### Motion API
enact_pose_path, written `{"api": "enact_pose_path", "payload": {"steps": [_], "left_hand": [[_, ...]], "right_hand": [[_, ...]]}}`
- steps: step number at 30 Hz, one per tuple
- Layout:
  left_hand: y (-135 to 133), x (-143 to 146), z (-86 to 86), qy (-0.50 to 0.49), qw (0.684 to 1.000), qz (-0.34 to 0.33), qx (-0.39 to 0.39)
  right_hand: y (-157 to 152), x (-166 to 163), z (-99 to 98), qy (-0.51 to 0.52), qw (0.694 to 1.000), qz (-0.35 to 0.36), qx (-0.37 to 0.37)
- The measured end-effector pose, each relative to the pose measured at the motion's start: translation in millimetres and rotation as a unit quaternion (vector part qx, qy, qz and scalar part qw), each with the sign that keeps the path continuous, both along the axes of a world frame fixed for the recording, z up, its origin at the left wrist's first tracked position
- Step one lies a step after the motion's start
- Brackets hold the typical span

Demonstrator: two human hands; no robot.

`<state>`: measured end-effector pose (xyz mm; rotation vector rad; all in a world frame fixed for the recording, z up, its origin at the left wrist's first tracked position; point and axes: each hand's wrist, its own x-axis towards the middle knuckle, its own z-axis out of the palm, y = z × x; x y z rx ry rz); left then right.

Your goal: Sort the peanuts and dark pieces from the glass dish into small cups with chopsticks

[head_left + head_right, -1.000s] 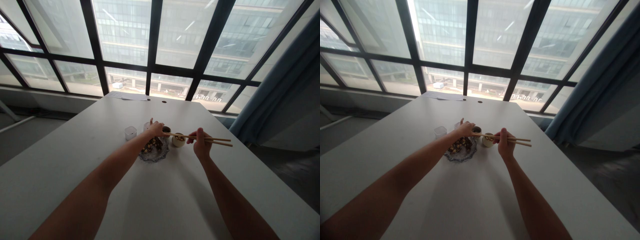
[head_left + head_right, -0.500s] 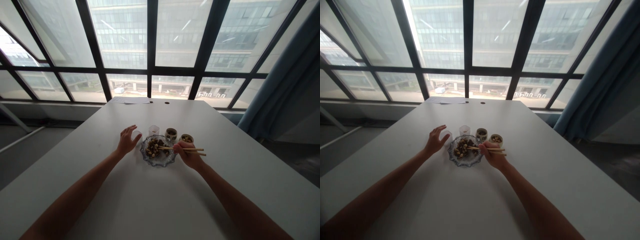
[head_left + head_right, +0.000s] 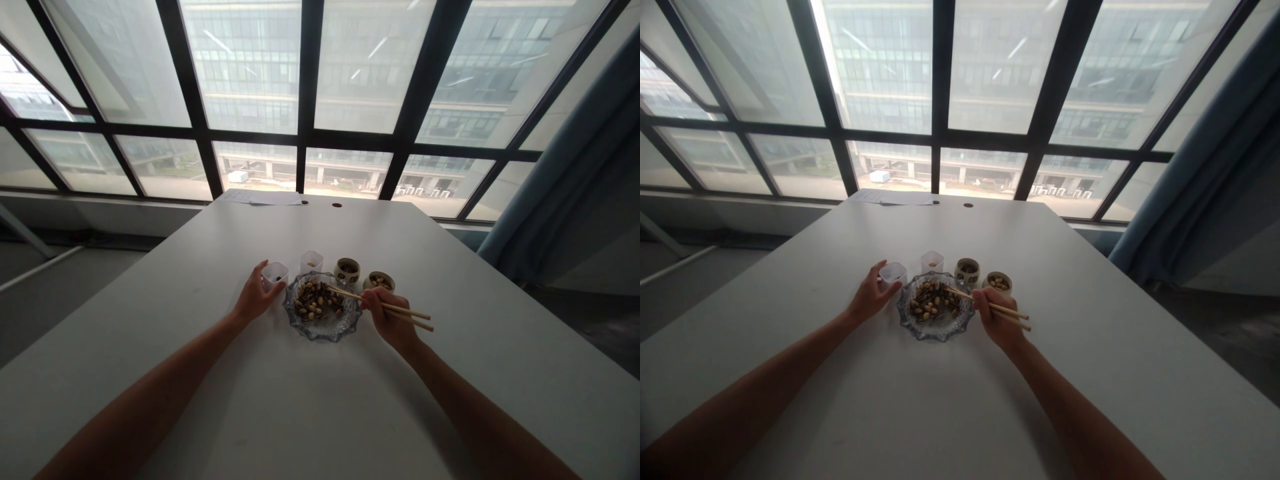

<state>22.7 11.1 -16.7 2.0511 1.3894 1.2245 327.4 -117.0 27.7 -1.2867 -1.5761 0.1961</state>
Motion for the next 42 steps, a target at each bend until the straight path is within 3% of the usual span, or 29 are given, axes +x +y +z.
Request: {"api": "enact_pose_path", "payload": {"steps": [4,7,9,13,17,35,42], "left_hand": [[0.8,-2.5,2.1,0.014,1.000,0.007,-0.022],[1.7,-3.7,3.8,0.025,0.999,0.004,-0.023],[1.9,-4.0,4.1,0.018,1.000,0.003,-0.021],[0.9,-3.5,3.6,-0.001,0.999,-0.014,0.034],[-1.3,-3.1,4.6,0.004,0.994,-0.038,0.099],[-3.5,-2.6,6.5,0.008,0.990,-0.054,0.129],[-6.5,-1.9,9.0,-0.022,0.992,-0.070,0.102]], "right_hand": [[-2.1,-1.5,-1.5,0.065,0.998,-0.016,0.000],[-1.4,-3.6,0.3,0.170,0.985,-0.042,-0.011],[1.7,-5.9,0.6,0.275,0.960,-0.051,-0.030],[10.9,-9.7,-4.7,0.468,0.880,-0.014,-0.082],[16.3,-9.8,-14.1,0.519,0.848,0.021,-0.110],[16.2,-9.1,-17.9,0.505,0.854,0.039,-0.120],[1.2,-16.6,-6.1,0.340,0.939,-0.015,-0.050]]}}
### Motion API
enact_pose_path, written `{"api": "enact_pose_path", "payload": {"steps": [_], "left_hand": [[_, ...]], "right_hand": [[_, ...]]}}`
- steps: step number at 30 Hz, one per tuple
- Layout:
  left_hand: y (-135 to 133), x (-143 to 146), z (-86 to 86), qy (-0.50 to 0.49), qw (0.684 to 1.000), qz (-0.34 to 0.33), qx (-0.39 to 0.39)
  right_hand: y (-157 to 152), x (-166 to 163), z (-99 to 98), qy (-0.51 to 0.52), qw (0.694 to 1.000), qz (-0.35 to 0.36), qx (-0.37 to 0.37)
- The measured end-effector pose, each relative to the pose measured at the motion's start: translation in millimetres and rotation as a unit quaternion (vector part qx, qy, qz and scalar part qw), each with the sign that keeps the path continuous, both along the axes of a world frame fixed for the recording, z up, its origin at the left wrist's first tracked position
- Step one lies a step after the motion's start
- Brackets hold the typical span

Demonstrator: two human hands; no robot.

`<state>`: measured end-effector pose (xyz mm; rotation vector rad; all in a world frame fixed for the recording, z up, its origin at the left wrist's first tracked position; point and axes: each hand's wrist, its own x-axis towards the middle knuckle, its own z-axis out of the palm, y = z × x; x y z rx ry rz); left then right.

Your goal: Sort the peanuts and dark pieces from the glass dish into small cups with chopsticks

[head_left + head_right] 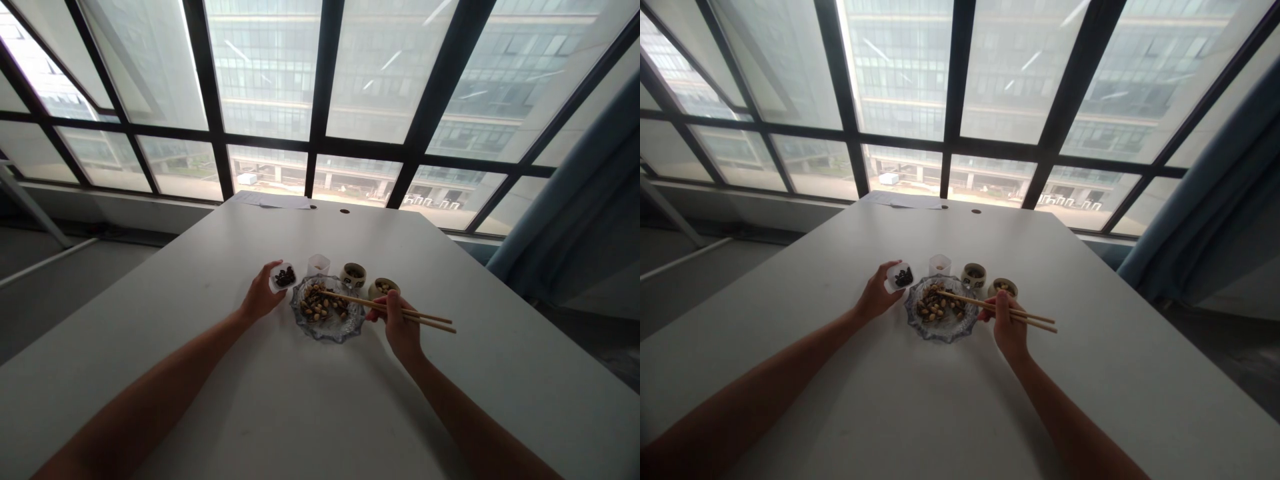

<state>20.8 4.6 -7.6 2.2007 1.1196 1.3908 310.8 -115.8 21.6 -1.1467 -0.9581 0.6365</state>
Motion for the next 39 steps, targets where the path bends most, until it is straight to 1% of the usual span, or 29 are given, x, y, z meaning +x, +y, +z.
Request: {"api": "enact_pose_path", "payload": {"steps": [3,8,12,15,17,19,21,23,24,26,28,30,32,33,37,38,39], "left_hand": [[-0.2,0.0,0.2,-0.004,1.000,0.006,-0.006],[0.7,1.1,-0.3,0.007,1.000,0.023,-0.018],[5.2,0.1,-3.5,0.021,0.997,0.070,-0.034],[12.5,-6.8,-4.4,0.036,0.991,0.085,-0.094],[19.2,-12.2,-0.7,0.052,0.987,0.084,-0.130],[26.6,-13.3,8.8,0.062,0.987,0.081,-0.123],[33.5,-5.0,23.6,0.080,0.991,0.081,-0.075],[39.2,14.3,40.8,0.122,0.989,0.077,-0.019],[41.7,27.3,48.8,0.148,0.986,0.072,-0.009],[46.1,56.0,61.7,0.204,0.977,0.056,-0.025],[49.7,81.9,69.4,0.256,0.962,0.055,-0.080],[52.2,99.8,73.2,0.292,0.945,0.055,-0.138],[53.5,108.3,75.0,0.306,0.935,0.053,-0.169],[53.7,109.7,75.7,0.306,0.936,0.050,-0.166],[55.8,105.9,78.5,0.308,0.948,0.015,-0.072],[57.2,104.5,79.4,0.313,0.947,0.010,-0.066],[58.9,103.6,80.4,0.321,0.944,0.011,-0.076]], "right_hand": [[-4.8,-1.5,3.6,-0.066,0.998,0.004,0.020],[-4.3,-2.2,3.0,-0.068,0.997,0.011,0.021],[0.8,-1.2,1.1,-0.003,1.000,0.009,0.010],[6.2,3.1,1.0,0.069,0.998,-0.007,0.006],[10.3,8.2,0.6,0.108,0.994,-0.025,0.009],[14.3,14.1,-1.0,0.134,0.990,-0.040,0.012],[17.8,19.3,-3.9,0.146,0.988,-0.049,0.010],[20.4,23.0,-7.5,0.149,0.987,-0.051,0.008],[21.2,24.3,-9.3,0.149,0.987,-0.051,0.007],[22.1,25.9,-12.1,0.151,0.987,-0.047,0.004],[22.5,27.1,-13.6,0.158,0.987,-0.035,0.002],[23.1,29.0,-13.6,0.168,0.986,-0.016,0.000],[24.2,32.1,-12.1,0.181,0.983,-0.008,0.004],[24.9,34.2,-10.9,0.188,0.982,-0.011,0.009],[28.5,45.0,-4.0,0.206,0.977,-0.045,0.032],[29.3,47.8,-2.1,0.204,0.977,-0.052,0.038],[30.0,50.6,-0.3,0.201,0.977,-0.058,0.043]]}}
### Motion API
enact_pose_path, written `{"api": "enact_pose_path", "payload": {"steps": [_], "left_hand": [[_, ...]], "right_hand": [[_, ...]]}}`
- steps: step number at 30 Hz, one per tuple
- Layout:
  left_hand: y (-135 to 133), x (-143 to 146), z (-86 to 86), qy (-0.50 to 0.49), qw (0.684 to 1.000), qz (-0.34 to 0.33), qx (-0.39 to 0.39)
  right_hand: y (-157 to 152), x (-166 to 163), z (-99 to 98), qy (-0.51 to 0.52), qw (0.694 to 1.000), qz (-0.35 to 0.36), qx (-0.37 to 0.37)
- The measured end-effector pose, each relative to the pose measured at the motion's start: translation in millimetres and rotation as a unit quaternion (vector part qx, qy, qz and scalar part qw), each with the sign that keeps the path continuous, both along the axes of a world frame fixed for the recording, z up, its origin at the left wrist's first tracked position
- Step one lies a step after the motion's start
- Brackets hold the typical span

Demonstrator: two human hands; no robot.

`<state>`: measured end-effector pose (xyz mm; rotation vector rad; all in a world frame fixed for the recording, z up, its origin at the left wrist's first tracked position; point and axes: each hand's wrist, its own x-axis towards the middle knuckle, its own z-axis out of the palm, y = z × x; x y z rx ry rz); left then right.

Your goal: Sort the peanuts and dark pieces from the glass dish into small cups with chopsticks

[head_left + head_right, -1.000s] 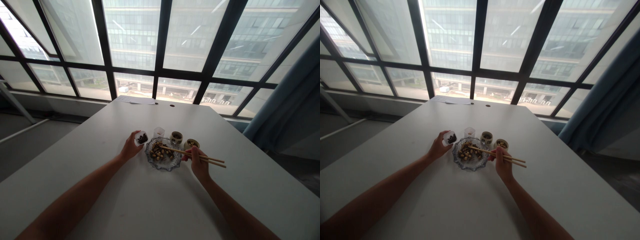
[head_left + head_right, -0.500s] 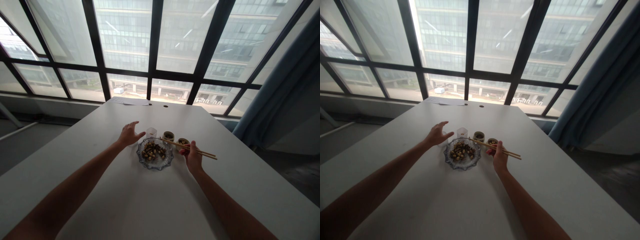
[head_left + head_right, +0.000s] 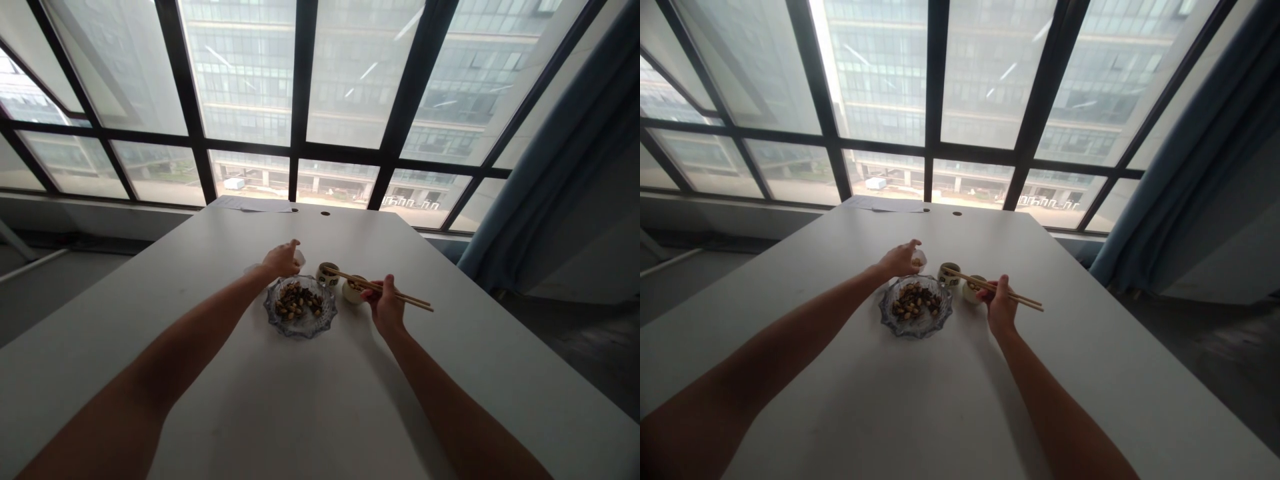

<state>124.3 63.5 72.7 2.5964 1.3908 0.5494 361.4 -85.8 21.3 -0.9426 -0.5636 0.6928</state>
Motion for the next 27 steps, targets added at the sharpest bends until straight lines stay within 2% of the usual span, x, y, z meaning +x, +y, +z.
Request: {"api": "enact_pose_path", "payload": {"steps": [3,5,8,11,16,19,23,27], "left_hand": [[5.0,2.4,3.5,0.028,0.997,0.039,-0.062],[4.6,10.5,5.9,0.041,0.995,0.042,-0.075],[-4.6,32.5,8.0,0.066,0.996,-0.013,-0.056],[-17.1,58.7,7.1,0.100,0.990,-0.068,-0.077],[-21.5,83.8,0.4,0.134,0.984,-0.060,-0.098],[-18.9,85.7,-6.1,0.106,0.991,-0.075,-0.038],[-17.3,85.3,-15.8,0.052,0.989,-0.117,0.078],[-15.7,86.9,-21.4,0.020,0.985,-0.133,0.107]], "right_hand": [[1.6,7.1,4.7,-0.011,1.000,-0.015,0.007],[2.3,11.3,7.1,-0.012,1.000,-0.024,0.009],[3.0,17.9,9.1,-0.015,0.999,-0.043,0.008],[3.4,25.4,9.2,-0.025,0.998,-0.060,0.004],[1.0,32.7,9.0,-0.079,0.994,-0.078,0.013],[-4.1,30.9,11.7,-0.176,0.979,-0.101,0.012],[-12.6,24.0,16.7,-0.320,0.938,-0.132,0.027],[-18.4,17.5,19.8,-0.372,0.918,-0.136,0.029]]}}
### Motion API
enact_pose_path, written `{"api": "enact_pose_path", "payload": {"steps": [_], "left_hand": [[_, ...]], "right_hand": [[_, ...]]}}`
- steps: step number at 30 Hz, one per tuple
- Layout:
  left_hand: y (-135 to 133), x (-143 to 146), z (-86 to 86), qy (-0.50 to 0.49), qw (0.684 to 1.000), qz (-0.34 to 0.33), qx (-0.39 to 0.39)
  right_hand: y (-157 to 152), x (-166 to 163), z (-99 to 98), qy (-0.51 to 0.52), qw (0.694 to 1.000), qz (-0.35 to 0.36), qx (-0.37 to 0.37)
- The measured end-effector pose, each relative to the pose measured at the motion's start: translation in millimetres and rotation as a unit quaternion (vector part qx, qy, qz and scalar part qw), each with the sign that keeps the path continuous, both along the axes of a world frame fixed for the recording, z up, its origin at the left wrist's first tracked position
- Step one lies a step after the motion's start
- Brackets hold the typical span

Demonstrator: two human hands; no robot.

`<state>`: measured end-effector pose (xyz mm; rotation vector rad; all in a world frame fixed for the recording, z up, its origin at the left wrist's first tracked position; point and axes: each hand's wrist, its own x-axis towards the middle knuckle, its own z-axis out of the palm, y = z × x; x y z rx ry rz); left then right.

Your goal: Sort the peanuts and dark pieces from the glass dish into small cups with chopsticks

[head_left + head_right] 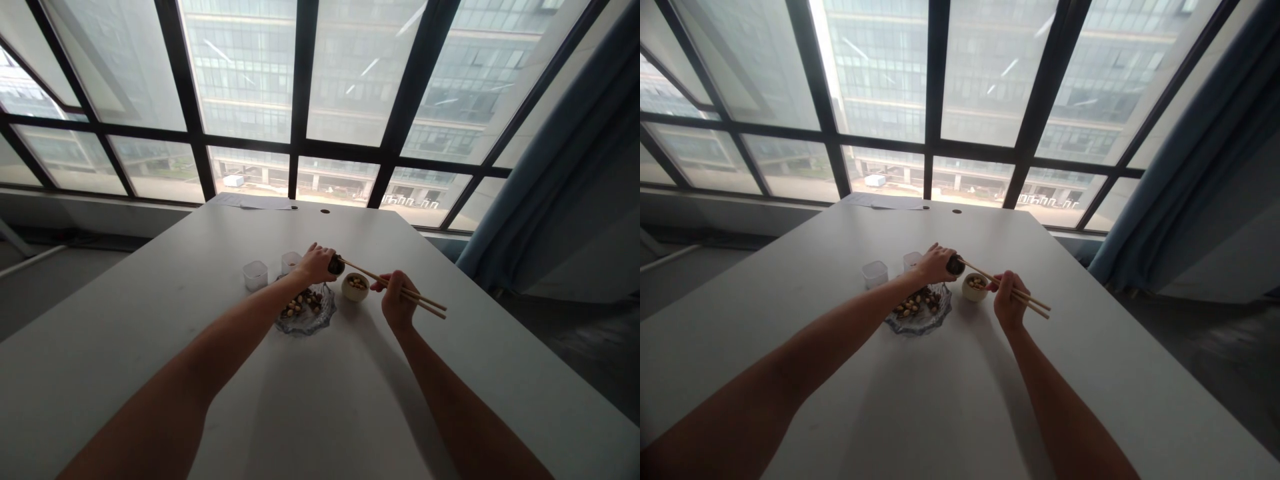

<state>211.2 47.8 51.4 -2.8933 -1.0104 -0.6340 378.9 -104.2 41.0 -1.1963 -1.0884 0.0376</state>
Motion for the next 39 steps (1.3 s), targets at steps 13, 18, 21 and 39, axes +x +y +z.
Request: {"api": "enact_pose_path", "payload": {"steps": [13,18,21,39], "left_hand": [[-2.0,-2.2,-2.9,0.007,0.992,0.061,-0.107],[-0.5,-7.2,5.9,0.061,0.981,0.086,-0.163],[-3.3,-22.7,12.7,0.029,0.985,0.064,-0.157],[-22.0,-186.5,-53.2,-0.337,0.914,0.195,-0.116]], "right_hand": [[-3.6,-10.6,14.6,-0.028,0.999,-0.006,-0.032],[-15.7,-24.3,37.3,0.002,0.997,0.043,-0.062],[-21.9,-33.0,42.7,-0.038,0.986,0.120,-0.105],[-19.3,-56.5,8.9,-0.110,0.975,0.155,-0.117]]}}
